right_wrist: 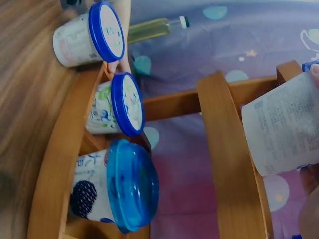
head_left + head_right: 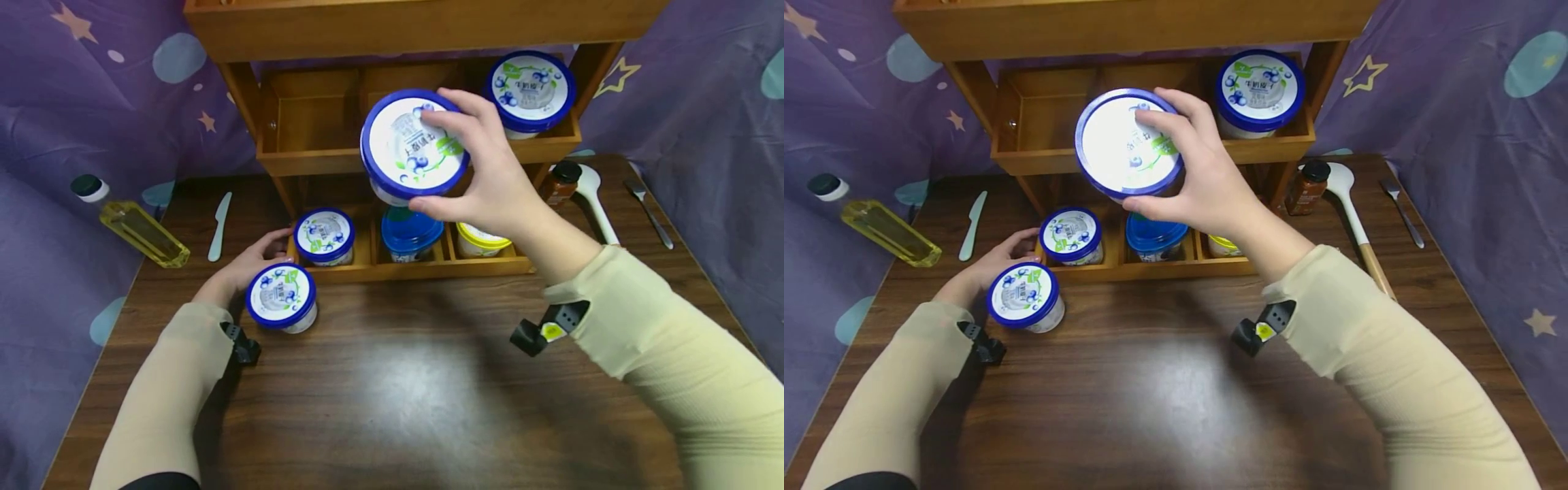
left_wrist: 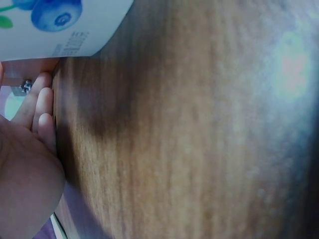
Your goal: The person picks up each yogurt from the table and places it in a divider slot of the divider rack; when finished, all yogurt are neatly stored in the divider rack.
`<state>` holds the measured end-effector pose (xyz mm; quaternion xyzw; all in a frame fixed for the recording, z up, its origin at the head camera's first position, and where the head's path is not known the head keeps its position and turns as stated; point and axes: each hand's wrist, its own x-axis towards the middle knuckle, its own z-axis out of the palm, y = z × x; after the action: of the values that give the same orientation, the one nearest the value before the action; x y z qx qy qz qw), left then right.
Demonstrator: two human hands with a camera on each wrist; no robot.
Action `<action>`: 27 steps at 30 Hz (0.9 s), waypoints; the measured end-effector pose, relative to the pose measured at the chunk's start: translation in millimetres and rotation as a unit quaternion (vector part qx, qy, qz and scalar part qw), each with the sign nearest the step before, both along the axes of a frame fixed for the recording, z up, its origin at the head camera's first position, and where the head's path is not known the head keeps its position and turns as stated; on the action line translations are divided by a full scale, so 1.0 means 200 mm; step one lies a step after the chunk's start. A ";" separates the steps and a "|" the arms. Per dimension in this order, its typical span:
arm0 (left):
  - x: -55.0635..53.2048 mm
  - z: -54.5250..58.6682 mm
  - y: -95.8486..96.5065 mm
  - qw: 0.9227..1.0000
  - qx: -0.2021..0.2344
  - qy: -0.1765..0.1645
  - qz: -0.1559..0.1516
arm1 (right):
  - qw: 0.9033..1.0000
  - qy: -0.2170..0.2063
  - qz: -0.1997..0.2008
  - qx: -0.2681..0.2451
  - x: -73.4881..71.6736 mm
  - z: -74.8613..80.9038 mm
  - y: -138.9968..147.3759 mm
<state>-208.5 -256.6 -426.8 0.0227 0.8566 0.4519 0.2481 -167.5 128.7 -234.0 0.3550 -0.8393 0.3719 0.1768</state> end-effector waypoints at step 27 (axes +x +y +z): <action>-0.01 0.01 0.01 1.000 -0.005 0.003 -0.009 | 0.979 0.185 -0.069 -0.050 -0.18 -0.05 -0.01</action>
<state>-210.5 -255.4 -425.6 0.0304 0.8594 0.4452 0.2496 -203.3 125.9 -244.7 0.3497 -0.7950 0.3280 0.3717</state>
